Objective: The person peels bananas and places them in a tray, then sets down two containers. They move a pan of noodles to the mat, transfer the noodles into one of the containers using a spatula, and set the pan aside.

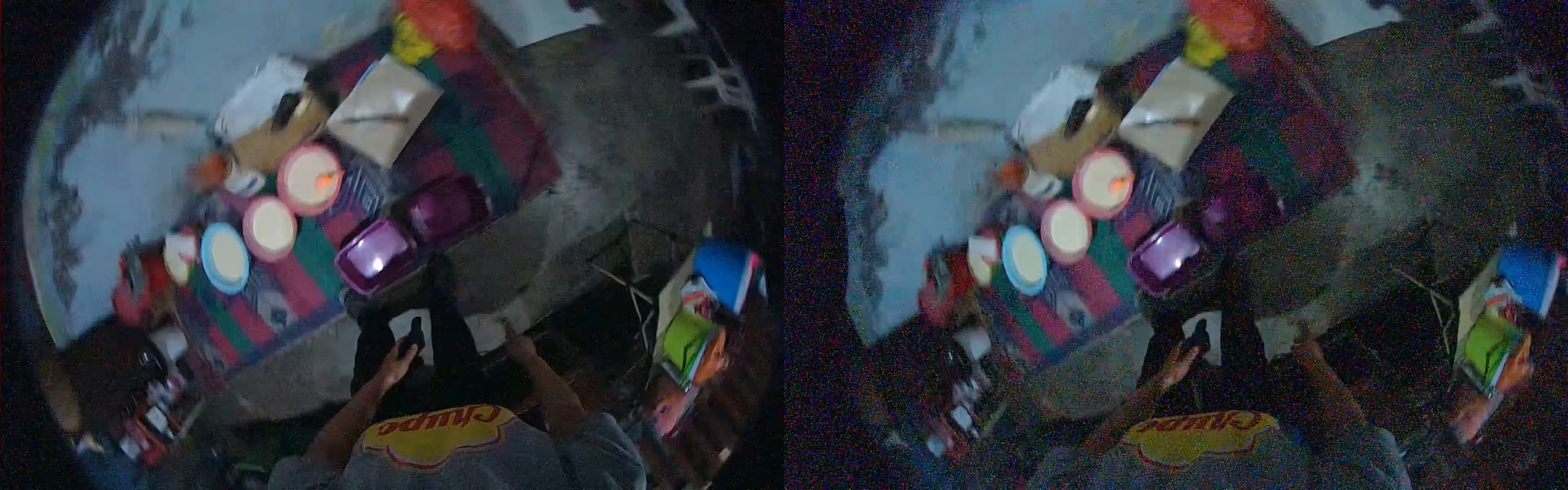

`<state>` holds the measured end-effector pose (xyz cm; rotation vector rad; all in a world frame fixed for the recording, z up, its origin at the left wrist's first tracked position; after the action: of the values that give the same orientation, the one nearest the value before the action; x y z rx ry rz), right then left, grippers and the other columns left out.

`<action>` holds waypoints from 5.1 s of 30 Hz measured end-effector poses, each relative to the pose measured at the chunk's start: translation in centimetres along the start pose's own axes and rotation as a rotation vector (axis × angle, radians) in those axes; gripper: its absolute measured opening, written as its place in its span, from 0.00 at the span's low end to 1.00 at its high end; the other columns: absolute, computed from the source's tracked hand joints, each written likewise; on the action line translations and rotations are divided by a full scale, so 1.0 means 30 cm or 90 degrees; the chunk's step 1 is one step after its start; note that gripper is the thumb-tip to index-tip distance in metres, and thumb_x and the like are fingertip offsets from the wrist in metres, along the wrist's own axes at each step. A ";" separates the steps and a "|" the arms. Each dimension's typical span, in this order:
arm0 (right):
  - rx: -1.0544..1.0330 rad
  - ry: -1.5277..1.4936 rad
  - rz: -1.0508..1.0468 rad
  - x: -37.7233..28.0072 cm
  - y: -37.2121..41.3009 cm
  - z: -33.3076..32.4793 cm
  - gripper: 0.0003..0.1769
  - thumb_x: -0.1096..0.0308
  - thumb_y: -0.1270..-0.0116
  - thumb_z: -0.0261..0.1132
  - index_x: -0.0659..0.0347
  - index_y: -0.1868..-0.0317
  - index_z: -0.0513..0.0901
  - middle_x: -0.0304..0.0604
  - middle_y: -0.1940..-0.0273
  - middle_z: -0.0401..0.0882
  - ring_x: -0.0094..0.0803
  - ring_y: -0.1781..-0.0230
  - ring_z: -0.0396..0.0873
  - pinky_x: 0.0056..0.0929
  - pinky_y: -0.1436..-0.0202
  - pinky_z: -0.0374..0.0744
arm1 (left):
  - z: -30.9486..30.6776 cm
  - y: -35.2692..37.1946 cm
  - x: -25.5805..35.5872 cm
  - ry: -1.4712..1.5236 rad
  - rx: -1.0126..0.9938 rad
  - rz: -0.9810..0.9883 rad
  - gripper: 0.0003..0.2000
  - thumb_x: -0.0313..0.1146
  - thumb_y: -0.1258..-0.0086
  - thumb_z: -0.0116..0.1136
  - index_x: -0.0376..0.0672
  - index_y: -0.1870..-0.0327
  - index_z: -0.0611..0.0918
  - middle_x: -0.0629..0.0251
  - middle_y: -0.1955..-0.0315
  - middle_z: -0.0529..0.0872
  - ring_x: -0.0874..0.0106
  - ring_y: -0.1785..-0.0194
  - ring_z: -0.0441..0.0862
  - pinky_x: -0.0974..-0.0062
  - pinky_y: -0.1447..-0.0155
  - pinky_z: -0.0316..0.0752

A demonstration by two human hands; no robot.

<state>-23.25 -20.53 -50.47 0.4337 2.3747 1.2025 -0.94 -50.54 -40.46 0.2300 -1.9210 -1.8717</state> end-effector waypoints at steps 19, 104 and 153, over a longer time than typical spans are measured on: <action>0.648 -1.366 0.320 -0.915 0.757 -0.290 0.24 0.47 0.42 0.54 0.61 0.56 0.73 0.44 0.64 0.77 0.31 0.64 0.74 0.32 0.60 0.72 | 0.298 0.767 0.397 -0.672 -0.637 0.493 0.38 0.20 0.53 0.52 0.54 0.36 0.56 0.55 0.43 0.63 0.64 0.44 0.64 0.73 0.41 0.59; 1.414 -0.717 1.060 -0.344 2.060 -0.259 0.06 0.72 0.47 0.57 0.60 0.70 0.69 0.42 0.75 0.70 0.32 0.71 0.69 0.28 0.60 0.67 | 1.320 0.933 0.668 -0.617 -0.516 -0.016 0.19 0.42 0.38 0.47 0.39 0.50 0.72 0.62 0.55 0.75 0.65 0.51 0.72 0.68 0.47 0.67; 1.235 -0.900 1.595 -1.839 2.691 1.638 0.31 0.57 0.46 0.63 0.71 0.49 0.68 0.48 0.52 0.71 0.35 0.53 0.69 0.29 0.50 0.66 | 1.775 1.528 -0.930 -0.717 -0.583 0.203 0.31 0.53 0.34 0.32 0.40 0.38 0.49 0.51 0.38 0.49 0.62 0.35 0.49 0.64 0.36 0.48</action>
<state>55.42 33.57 3.01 -2.6288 0.3006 1.3428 9.82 12.45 -0.07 -1.5679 -1.1634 -2.6105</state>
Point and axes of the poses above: each hand's wrist, its own y-axis away from the middle knuckle, its own z-axis out of the palm, x = y × z, the point moved 5 cm from there along -y, towards the middle knuckle
